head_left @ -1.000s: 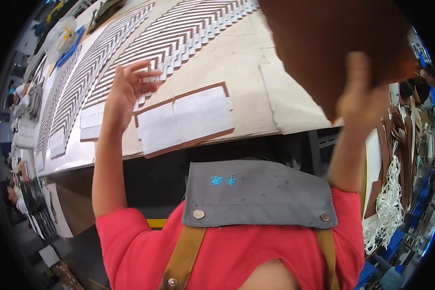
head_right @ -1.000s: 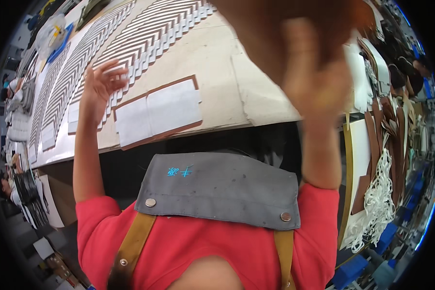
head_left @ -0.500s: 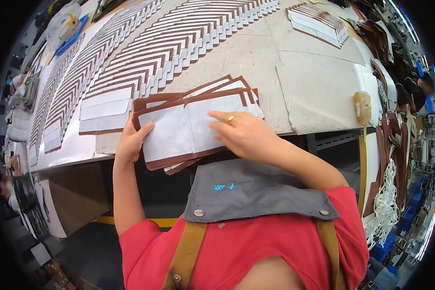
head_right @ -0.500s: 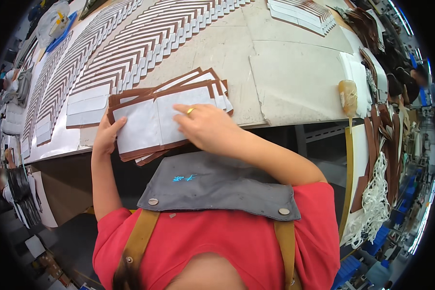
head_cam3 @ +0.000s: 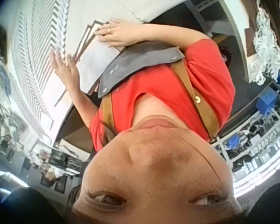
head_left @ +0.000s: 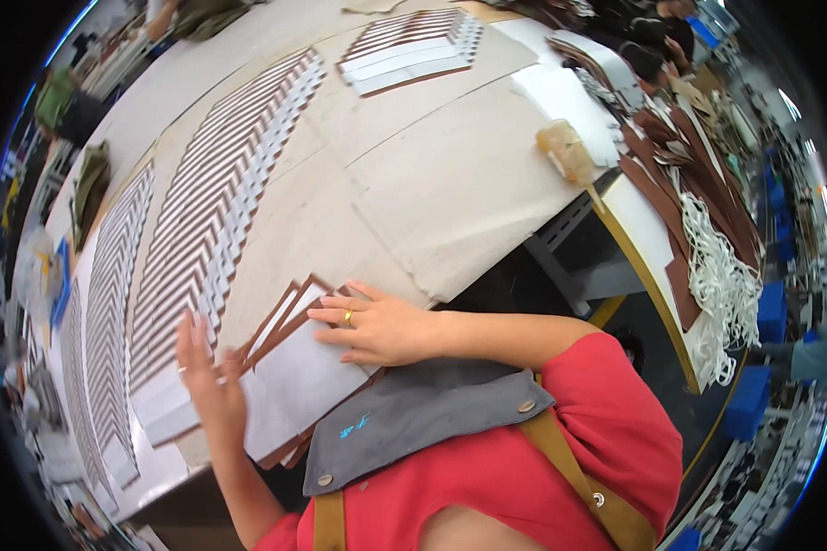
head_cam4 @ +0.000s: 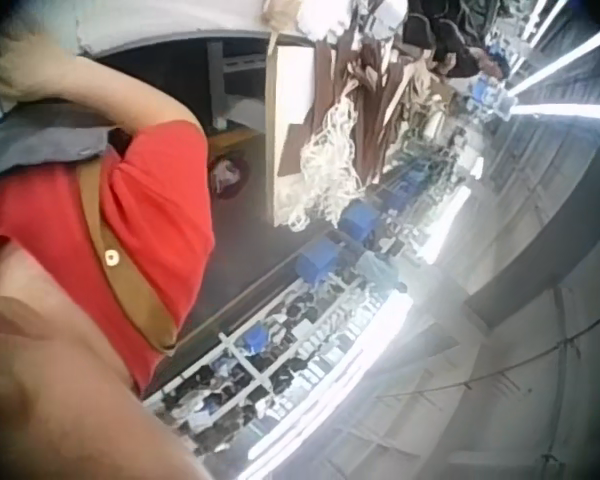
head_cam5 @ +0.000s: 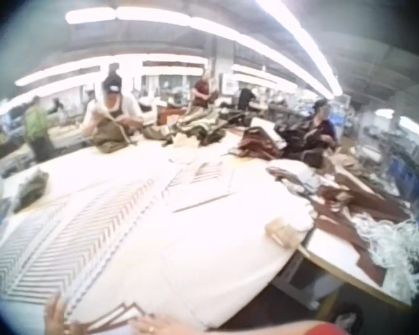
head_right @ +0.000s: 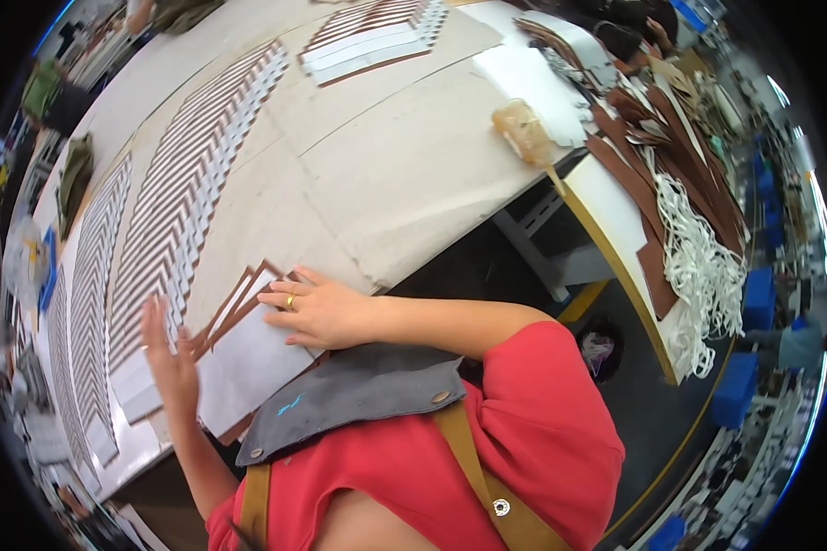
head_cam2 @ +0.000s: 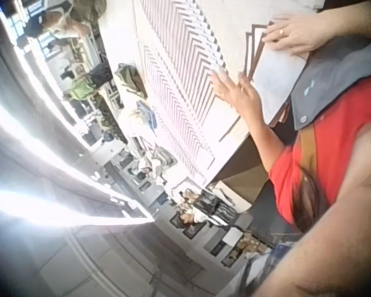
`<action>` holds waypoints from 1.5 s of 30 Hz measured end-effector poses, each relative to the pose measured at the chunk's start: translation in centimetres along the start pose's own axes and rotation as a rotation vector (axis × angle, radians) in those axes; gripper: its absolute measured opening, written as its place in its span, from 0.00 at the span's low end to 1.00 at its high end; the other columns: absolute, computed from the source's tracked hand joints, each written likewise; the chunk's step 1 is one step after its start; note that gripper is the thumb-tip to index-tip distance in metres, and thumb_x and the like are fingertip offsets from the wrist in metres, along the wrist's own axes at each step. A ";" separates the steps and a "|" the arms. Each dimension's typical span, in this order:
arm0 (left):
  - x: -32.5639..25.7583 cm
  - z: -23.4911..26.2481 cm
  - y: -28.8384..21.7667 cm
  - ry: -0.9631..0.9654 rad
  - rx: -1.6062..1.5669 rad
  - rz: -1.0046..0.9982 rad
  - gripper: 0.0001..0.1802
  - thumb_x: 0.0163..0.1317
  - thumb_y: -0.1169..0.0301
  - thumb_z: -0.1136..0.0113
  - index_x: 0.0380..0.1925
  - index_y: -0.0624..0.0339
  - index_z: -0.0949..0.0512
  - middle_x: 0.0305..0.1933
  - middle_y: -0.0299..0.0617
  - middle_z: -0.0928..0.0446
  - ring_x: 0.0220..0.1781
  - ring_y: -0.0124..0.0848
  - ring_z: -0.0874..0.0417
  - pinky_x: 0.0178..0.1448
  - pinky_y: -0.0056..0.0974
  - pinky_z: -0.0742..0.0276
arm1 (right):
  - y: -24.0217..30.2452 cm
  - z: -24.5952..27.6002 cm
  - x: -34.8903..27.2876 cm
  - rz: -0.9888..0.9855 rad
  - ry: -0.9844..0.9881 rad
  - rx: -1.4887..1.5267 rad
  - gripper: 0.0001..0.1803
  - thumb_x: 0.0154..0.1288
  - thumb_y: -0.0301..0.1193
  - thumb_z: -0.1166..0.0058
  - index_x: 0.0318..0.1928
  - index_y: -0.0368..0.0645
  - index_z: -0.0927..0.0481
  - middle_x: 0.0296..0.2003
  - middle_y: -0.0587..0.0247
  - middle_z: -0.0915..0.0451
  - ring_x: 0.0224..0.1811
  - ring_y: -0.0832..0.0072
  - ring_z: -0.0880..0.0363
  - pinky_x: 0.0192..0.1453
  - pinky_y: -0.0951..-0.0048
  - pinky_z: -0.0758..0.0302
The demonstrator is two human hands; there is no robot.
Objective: The person assembles leather goods by applying glue to white rectangular inserts and attaching them to brown leather frames. They work at a table in a factory setting, handling the materials one by one and stacking the finished units.
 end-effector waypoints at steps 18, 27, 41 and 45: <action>8.7 -9.1 -12.7 0.441 -0.326 -0.312 0.22 0.60 0.73 0.49 0.56 0.60 0.34 0.66 0.49 0.42 0.68 0.49 0.44 0.71 0.52 0.55 | -32.4 25.6 -23.7 -1.174 -0.210 -0.666 0.14 0.50 0.36 0.45 0.36 0.42 0.21 0.41 0.51 0.23 0.47 0.57 0.25 0.50 0.62 0.27; 12.6 -13.0 -19.2 0.545 -0.540 -0.558 0.18 0.59 0.75 0.48 0.51 0.60 0.29 0.63 0.49 0.37 0.66 0.48 0.39 0.68 0.48 0.46 | -36.8 25.8 -29.5 -1.215 -0.498 -0.414 0.10 0.46 0.35 0.42 0.25 0.40 0.19 0.22 0.50 0.21 0.24 0.63 0.22 0.29 0.61 0.28; 23.5 -21.7 -34.2 0.443 -0.578 -1.010 0.15 0.61 0.75 0.50 0.48 0.63 0.29 0.55 0.51 0.30 0.58 0.46 0.30 0.61 0.42 0.35 | -38.9 27.0 -28.4 -1.090 -0.432 -0.429 0.11 0.47 0.29 0.48 0.31 0.41 0.16 0.32 0.52 0.18 0.35 0.58 0.20 0.43 0.62 0.25; 28.6 -26.7 -36.6 0.537 -0.548 -0.926 0.14 0.62 0.74 0.51 0.47 0.64 0.27 0.54 0.50 0.28 0.59 0.43 0.29 0.62 0.39 0.36 | -35.4 25.9 -23.7 -1.208 -0.346 -0.501 0.12 0.47 0.31 0.49 0.30 0.38 0.17 0.32 0.46 0.19 0.35 0.55 0.20 0.44 0.60 0.24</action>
Point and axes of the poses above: each hand's wrist, its own x-axis towards the middle knuckle, its own z-axis out of the back of the hand, y = z × x, the point moved 4 cm from there along x, towards the middle knuckle
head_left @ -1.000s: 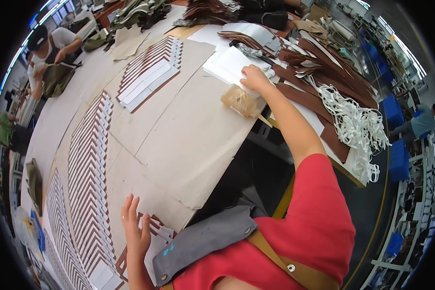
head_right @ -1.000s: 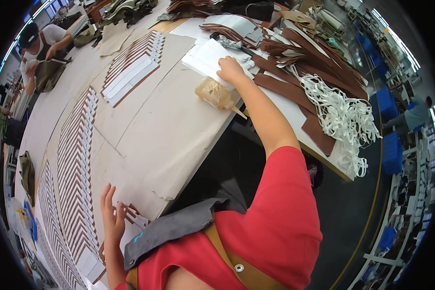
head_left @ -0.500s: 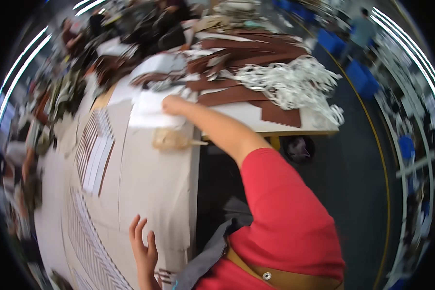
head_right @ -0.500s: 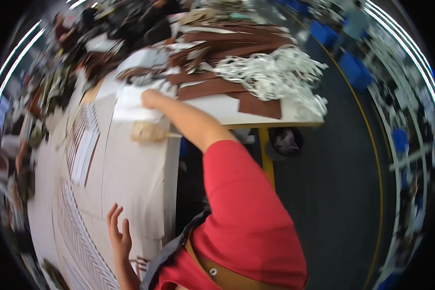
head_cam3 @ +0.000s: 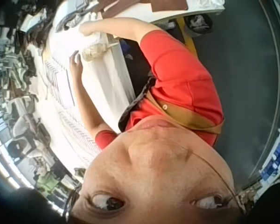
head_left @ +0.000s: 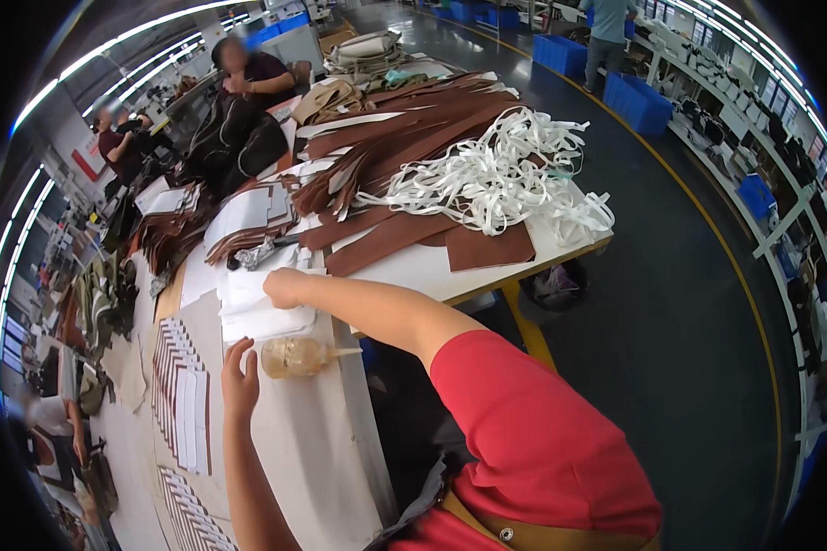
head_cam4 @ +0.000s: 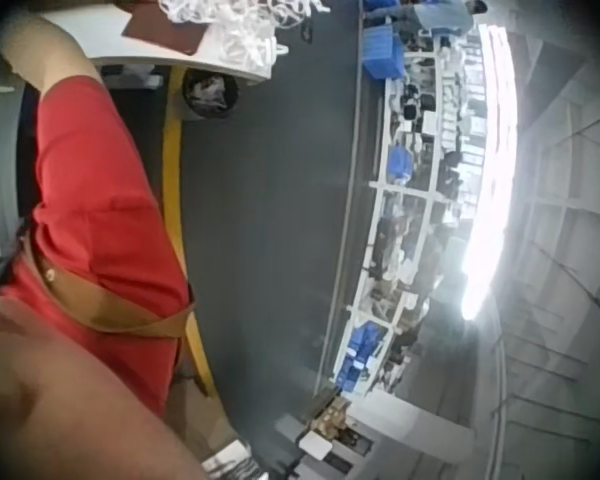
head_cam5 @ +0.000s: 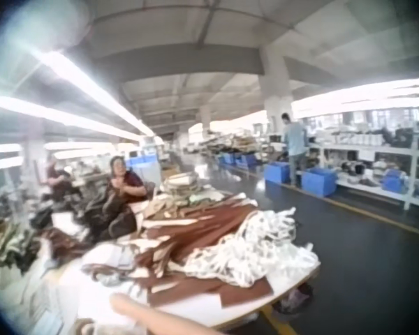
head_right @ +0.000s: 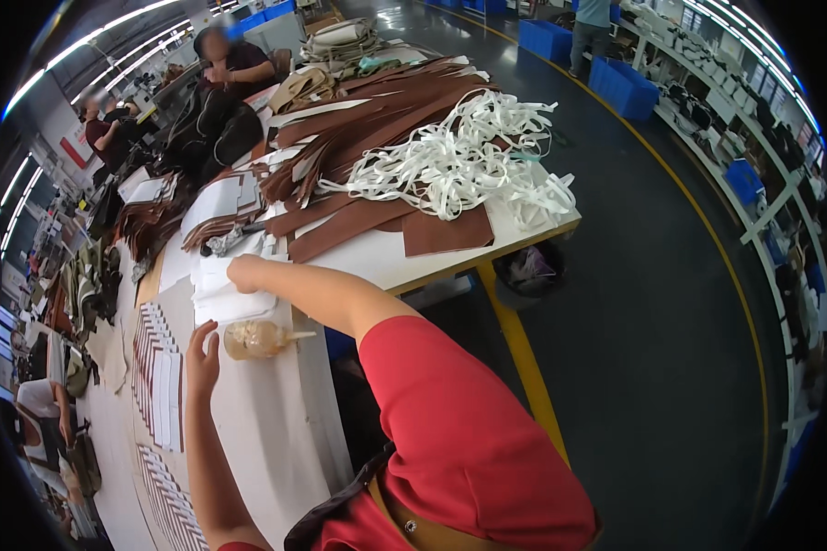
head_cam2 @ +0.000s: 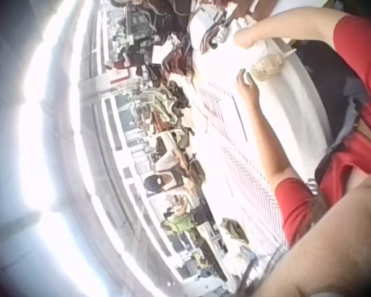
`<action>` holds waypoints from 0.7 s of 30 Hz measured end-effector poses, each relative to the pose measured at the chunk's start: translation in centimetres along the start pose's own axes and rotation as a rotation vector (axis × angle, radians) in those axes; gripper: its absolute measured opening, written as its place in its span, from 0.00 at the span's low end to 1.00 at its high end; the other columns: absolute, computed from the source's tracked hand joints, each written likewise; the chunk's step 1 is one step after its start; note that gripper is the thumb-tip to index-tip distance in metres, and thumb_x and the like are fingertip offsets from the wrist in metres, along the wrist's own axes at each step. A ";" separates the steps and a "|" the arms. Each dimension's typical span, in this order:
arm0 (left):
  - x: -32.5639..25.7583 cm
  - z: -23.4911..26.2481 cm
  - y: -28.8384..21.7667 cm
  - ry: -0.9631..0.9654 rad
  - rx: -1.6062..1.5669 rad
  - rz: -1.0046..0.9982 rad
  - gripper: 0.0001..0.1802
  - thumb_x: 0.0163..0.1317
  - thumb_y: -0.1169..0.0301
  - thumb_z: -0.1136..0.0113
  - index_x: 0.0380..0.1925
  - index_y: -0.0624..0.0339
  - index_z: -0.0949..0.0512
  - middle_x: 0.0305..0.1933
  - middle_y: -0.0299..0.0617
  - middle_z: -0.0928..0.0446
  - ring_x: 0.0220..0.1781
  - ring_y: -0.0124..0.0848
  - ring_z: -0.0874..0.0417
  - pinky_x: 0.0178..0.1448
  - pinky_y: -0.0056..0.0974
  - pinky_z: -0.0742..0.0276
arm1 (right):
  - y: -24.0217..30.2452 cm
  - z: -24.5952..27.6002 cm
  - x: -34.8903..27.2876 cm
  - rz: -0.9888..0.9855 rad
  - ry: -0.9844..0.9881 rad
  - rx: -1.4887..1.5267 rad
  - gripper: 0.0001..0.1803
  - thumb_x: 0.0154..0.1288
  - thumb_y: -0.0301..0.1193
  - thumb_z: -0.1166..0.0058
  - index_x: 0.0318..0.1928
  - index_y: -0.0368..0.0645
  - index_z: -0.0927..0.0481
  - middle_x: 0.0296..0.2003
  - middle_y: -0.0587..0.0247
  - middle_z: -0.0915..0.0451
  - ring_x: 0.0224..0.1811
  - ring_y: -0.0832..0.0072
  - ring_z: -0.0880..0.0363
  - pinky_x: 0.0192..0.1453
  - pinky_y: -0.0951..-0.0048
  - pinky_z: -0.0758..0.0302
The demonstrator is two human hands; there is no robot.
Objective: The person assembles leather goods by applying glue to white rectangular inserts and attaching them to brown leather frames. They work at a table in a factory setting, handling the materials one by one and stacking the finished units.
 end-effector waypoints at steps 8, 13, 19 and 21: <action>7.4 -6.2 2.7 0.221 -0.365 0.300 0.20 0.69 0.63 0.61 0.51 0.66 0.27 0.59 0.47 0.30 0.62 0.36 0.32 0.65 0.36 0.41 | -2.5 1.0 -1.4 -0.084 -0.195 0.358 0.13 0.50 0.33 0.53 0.27 0.36 0.22 0.29 0.44 0.21 0.34 0.50 0.22 0.42 0.54 0.26; 9.4 -6.7 3.8 0.258 -0.256 0.283 0.22 0.69 0.61 0.59 0.48 0.69 0.26 0.51 0.51 0.24 0.57 0.38 0.27 0.62 0.35 0.37 | -4.6 2.2 0.0 -0.163 -0.249 0.614 0.13 0.55 0.33 0.53 0.27 0.35 0.23 0.26 0.45 0.21 0.30 0.56 0.21 0.36 0.59 0.26; 9.4 -6.4 1.9 0.214 -0.093 0.233 0.23 0.67 0.60 0.58 0.44 0.72 0.25 0.45 0.56 0.23 0.49 0.44 0.23 0.56 0.37 0.33 | -4.0 16.5 -0.8 -0.047 -0.458 1.159 0.12 0.66 0.33 0.59 0.33 0.37 0.27 0.24 0.58 0.23 0.24 0.73 0.24 0.28 0.70 0.27; 9.4 -6.6 2.2 0.209 -0.086 0.209 0.23 0.67 0.59 0.57 0.43 0.73 0.26 0.44 0.56 0.22 0.48 0.45 0.23 0.55 0.38 0.32 | -4.1 21.3 -0.9 -0.095 -0.631 1.469 0.10 0.69 0.32 0.61 0.36 0.39 0.29 0.23 0.62 0.26 0.20 0.77 0.26 0.24 0.73 0.28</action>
Point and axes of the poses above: each hand's wrist, its own x-axis towards the middle knuckle, its own z-axis out of the back of the hand, y = z × x, the point moved 4 cm from there along x, towards the middle knuckle
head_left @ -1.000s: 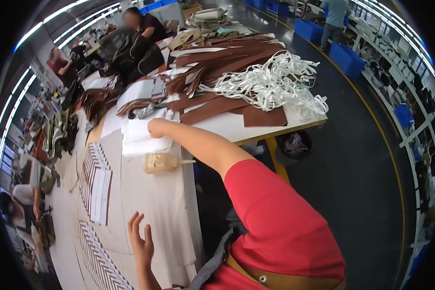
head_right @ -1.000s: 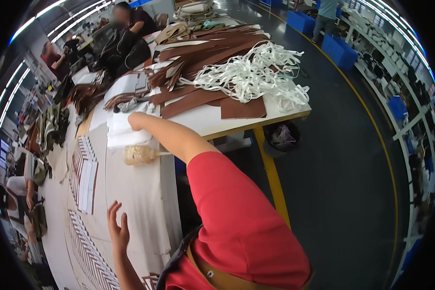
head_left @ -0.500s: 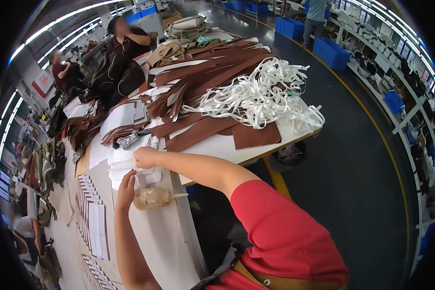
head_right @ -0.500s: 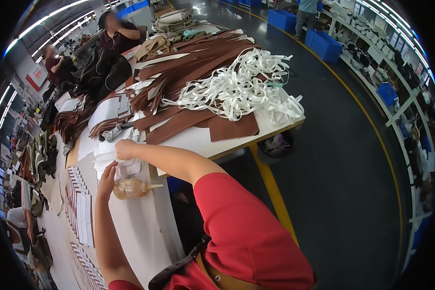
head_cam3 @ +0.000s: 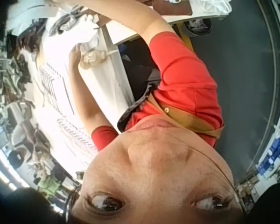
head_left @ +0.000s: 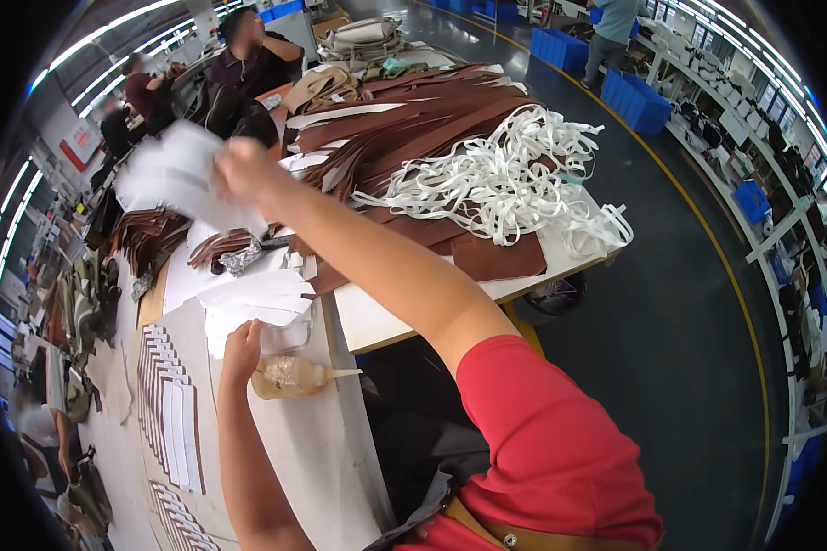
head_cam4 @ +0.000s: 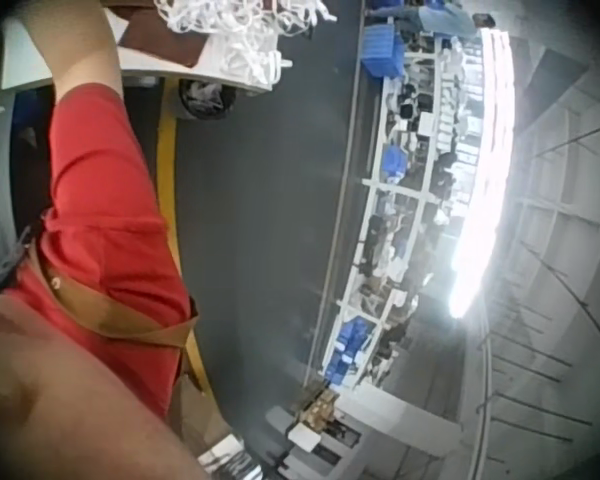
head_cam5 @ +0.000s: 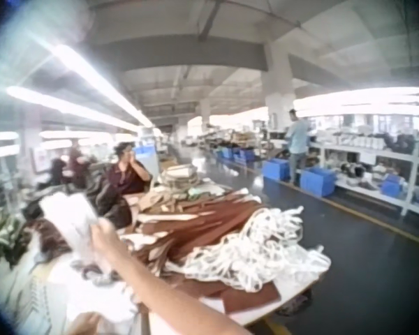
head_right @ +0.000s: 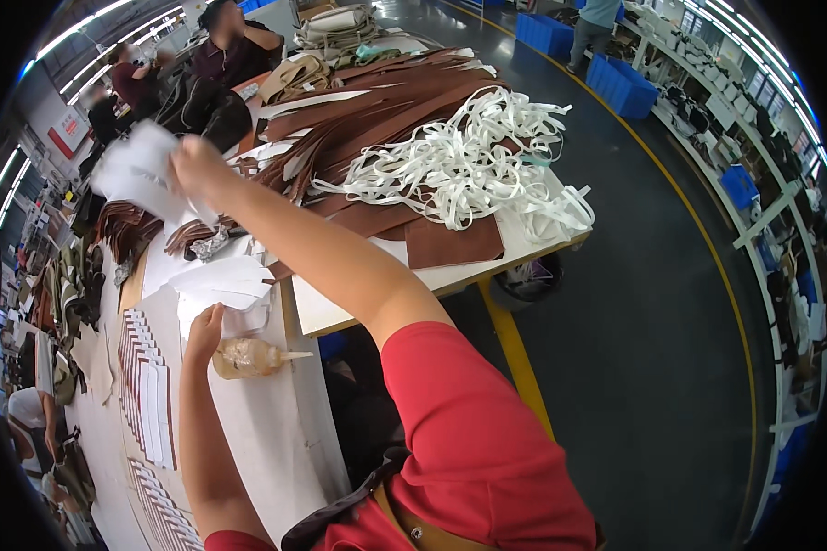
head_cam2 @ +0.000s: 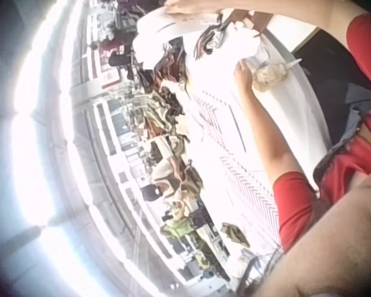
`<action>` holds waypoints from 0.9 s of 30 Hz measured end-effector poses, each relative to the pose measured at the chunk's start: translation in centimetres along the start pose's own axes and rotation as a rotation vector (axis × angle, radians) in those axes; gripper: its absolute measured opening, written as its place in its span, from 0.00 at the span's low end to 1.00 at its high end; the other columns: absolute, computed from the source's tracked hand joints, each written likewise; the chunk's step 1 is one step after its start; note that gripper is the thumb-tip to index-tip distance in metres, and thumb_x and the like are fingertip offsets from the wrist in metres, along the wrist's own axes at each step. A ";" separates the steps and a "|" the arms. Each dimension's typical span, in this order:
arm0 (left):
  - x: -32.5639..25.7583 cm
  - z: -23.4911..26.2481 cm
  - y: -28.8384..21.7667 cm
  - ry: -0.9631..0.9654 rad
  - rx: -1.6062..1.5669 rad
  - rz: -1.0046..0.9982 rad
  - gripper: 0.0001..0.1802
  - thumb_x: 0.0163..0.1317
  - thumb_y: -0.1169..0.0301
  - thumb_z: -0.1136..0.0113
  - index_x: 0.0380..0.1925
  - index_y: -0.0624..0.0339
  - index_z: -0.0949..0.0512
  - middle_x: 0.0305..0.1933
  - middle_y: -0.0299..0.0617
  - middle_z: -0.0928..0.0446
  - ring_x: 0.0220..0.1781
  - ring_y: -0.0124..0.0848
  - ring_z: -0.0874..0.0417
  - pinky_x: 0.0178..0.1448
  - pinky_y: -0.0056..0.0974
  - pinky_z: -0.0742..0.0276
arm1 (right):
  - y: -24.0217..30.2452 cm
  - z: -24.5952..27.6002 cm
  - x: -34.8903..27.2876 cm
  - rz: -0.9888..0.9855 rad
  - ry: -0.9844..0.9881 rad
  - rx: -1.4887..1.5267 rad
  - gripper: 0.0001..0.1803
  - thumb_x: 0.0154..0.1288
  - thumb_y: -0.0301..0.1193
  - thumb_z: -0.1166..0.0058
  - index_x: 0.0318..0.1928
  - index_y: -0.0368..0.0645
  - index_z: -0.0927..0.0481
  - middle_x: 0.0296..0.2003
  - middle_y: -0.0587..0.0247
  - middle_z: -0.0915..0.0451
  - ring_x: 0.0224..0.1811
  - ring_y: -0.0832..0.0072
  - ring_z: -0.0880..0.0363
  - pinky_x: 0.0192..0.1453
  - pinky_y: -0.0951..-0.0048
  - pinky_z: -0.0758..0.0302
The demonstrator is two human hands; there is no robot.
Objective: The person assembles leather goods by applying glue to white rectangular inserts and attaching them to brown leather frames. They work at a table in a factory setting, handling the materials one by one and stacking the finished units.
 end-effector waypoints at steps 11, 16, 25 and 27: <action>-13.7 3.8 -9.9 -0.544 -0.836 -0.151 0.23 0.70 0.60 0.59 0.57 0.65 0.35 0.55 0.43 0.30 0.56 0.34 0.29 0.60 0.36 0.35 | 1.8 -6.9 -15.7 0.815 0.166 -1.067 0.12 0.53 0.24 0.52 0.38 0.38 0.36 0.24 0.53 0.26 0.24 0.58 0.22 0.23 0.59 0.27; -21.7 2.5 -7.4 -0.316 -1.351 -0.006 0.26 0.70 0.55 0.64 0.58 0.63 0.38 0.58 0.43 0.32 0.59 0.33 0.31 0.64 0.40 0.37 | -2.4 -12.1 -26.8 0.755 0.488 -0.892 0.09 0.52 0.25 0.51 0.35 0.35 0.31 0.24 0.57 0.27 0.29 0.62 0.22 0.26 0.66 0.25; -33.0 -2.6 4.2 -0.736 -1.444 0.456 0.19 0.67 0.66 0.52 0.52 0.67 0.34 0.53 0.46 0.29 0.53 0.36 0.27 0.56 0.42 0.29 | -7.6 -14.5 -35.6 0.279 1.020 -0.574 0.10 0.60 0.34 0.49 0.31 0.40 0.23 0.34 0.54 0.22 0.42 0.59 0.24 0.46 0.62 0.27; -35.4 -2.2 2.9 -0.793 -1.418 0.512 0.22 0.65 0.67 0.50 0.56 0.68 0.37 0.55 0.47 0.30 0.56 0.38 0.28 0.61 0.42 0.33 | -7.8 -13.3 -33.8 0.324 0.749 -0.569 0.08 0.59 0.31 0.47 0.36 0.39 0.22 0.36 0.56 0.21 0.41 0.64 0.23 0.45 0.67 0.26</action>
Point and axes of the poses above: each hand's wrist, its own x-axis towards the middle knuckle, its own z-axis out of the back of the hand, y = z × x, the point moved 4 cm from there along x, towards the middle knuckle
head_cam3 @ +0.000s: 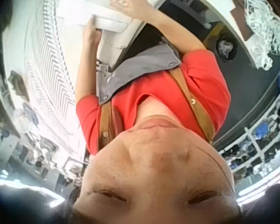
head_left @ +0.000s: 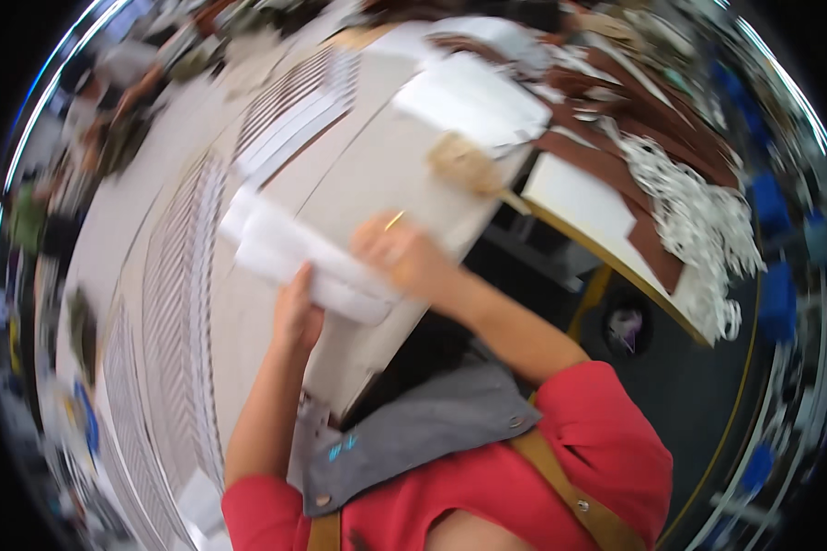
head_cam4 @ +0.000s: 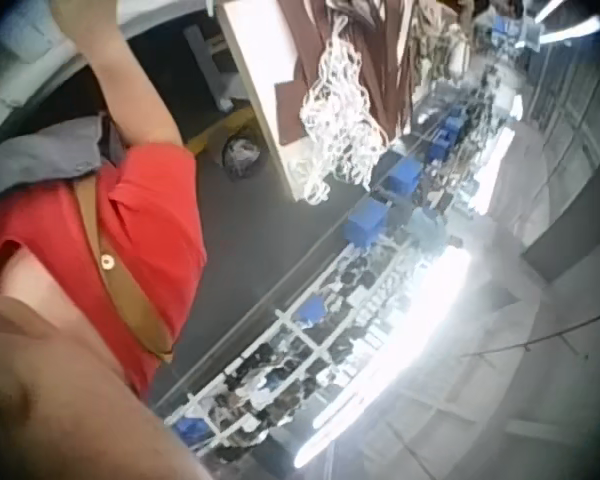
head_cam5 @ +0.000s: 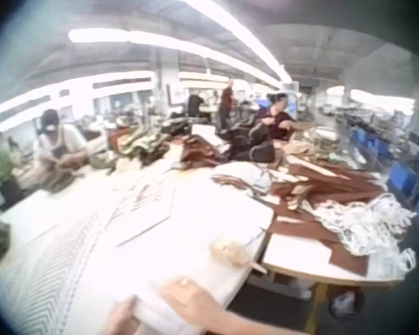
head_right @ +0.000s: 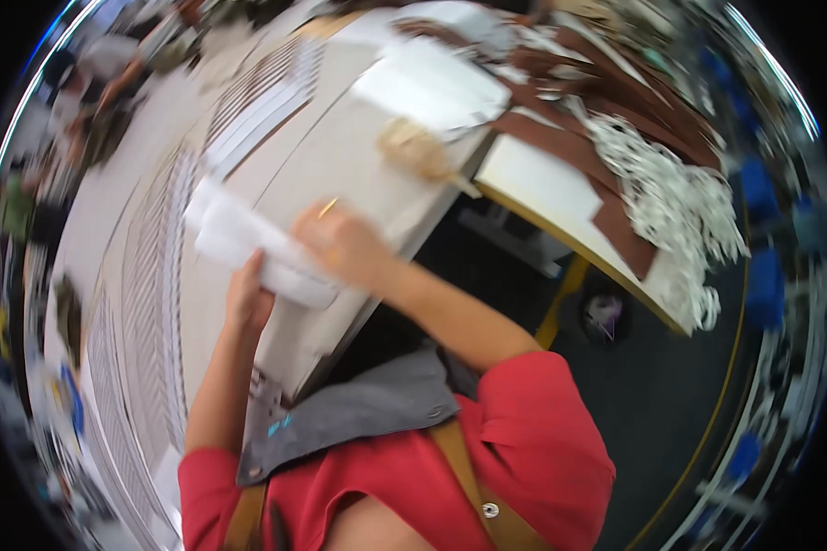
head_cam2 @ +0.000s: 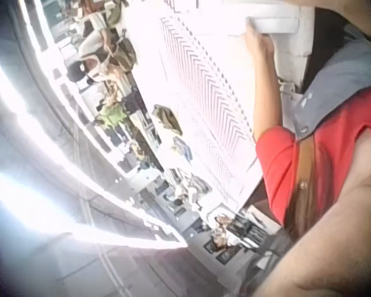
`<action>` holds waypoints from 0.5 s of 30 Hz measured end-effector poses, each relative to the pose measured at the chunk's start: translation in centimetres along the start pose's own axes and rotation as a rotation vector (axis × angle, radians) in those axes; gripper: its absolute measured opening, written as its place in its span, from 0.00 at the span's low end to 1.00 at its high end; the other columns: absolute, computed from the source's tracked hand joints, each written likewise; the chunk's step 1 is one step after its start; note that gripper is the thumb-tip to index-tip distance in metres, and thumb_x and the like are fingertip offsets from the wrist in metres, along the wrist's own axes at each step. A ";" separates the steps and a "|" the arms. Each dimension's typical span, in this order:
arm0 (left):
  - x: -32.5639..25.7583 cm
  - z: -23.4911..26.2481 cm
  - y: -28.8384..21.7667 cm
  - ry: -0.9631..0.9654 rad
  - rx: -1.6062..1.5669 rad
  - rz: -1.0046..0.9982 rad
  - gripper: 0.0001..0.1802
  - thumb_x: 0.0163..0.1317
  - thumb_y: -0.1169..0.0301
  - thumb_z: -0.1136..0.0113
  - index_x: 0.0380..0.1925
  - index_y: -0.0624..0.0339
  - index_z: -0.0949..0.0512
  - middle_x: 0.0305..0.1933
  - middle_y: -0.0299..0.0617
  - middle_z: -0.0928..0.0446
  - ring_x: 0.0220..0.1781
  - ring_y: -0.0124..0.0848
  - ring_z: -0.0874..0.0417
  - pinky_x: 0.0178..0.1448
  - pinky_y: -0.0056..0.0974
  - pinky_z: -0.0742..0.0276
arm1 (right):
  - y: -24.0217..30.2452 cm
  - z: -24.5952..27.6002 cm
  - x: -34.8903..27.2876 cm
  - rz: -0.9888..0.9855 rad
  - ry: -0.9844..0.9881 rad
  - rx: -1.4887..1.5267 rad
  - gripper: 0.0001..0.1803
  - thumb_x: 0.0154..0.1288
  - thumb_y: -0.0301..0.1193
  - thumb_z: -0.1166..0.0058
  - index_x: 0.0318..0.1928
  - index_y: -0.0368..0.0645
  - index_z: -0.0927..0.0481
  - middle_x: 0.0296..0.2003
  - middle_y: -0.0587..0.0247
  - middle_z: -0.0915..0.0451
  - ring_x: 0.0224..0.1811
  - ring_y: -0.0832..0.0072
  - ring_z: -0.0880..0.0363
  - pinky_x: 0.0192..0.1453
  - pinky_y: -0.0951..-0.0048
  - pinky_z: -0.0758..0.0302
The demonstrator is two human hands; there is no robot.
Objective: The person assembles leather goods by applying glue to white rectangular inserts and attaching them to brown leather frames. They work at a table in a factory setting, handling the materials one by one and stacking the finished units.
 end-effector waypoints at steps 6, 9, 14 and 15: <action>-4.1 0.8 -0.8 0.080 0.103 0.057 0.25 0.62 0.66 0.45 0.56 0.67 0.36 0.53 0.46 0.28 0.53 0.36 0.26 0.61 0.41 0.34 | -1.2 -3.5 0.1 -0.685 0.392 0.603 0.16 0.62 0.35 0.47 0.43 0.34 0.22 0.31 0.65 0.22 0.33 0.78 0.26 0.40 0.77 0.28; -4.2 1.5 -0.8 0.141 0.133 0.074 0.25 0.60 0.66 0.42 0.54 0.67 0.34 0.52 0.45 0.27 0.53 0.34 0.26 0.59 0.40 0.33 | -0.3 -5.0 0.2 -0.661 0.497 0.738 0.14 0.63 0.34 0.47 0.41 0.34 0.21 0.29 0.68 0.22 0.31 0.83 0.27 0.37 0.81 0.29; -4.5 2.7 -1.1 0.152 0.170 -0.066 0.24 0.58 0.69 0.42 0.53 0.68 0.33 0.50 0.46 0.26 0.52 0.35 0.25 0.57 0.41 0.31 | -0.1 -6.2 0.1 -0.699 0.475 0.753 0.09 0.62 0.33 0.45 0.33 0.38 0.23 0.26 0.70 0.25 0.28 0.85 0.31 0.34 0.82 0.33; -4.6 3.0 -1.2 0.146 0.185 -0.097 0.23 0.59 0.70 0.42 0.53 0.68 0.33 0.50 0.46 0.26 0.51 0.35 0.24 0.57 0.42 0.30 | 0.0 -6.4 0.0 -0.692 0.467 0.739 0.09 0.62 0.33 0.45 0.31 0.39 0.23 0.25 0.71 0.26 0.28 0.85 0.32 0.33 0.82 0.33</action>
Point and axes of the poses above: each hand's wrist, its own x-axis towards the middle knuckle, its own z-axis out of the back of the hand, y = z × x, the point moved 4 cm from there along x, towards the middle knuckle
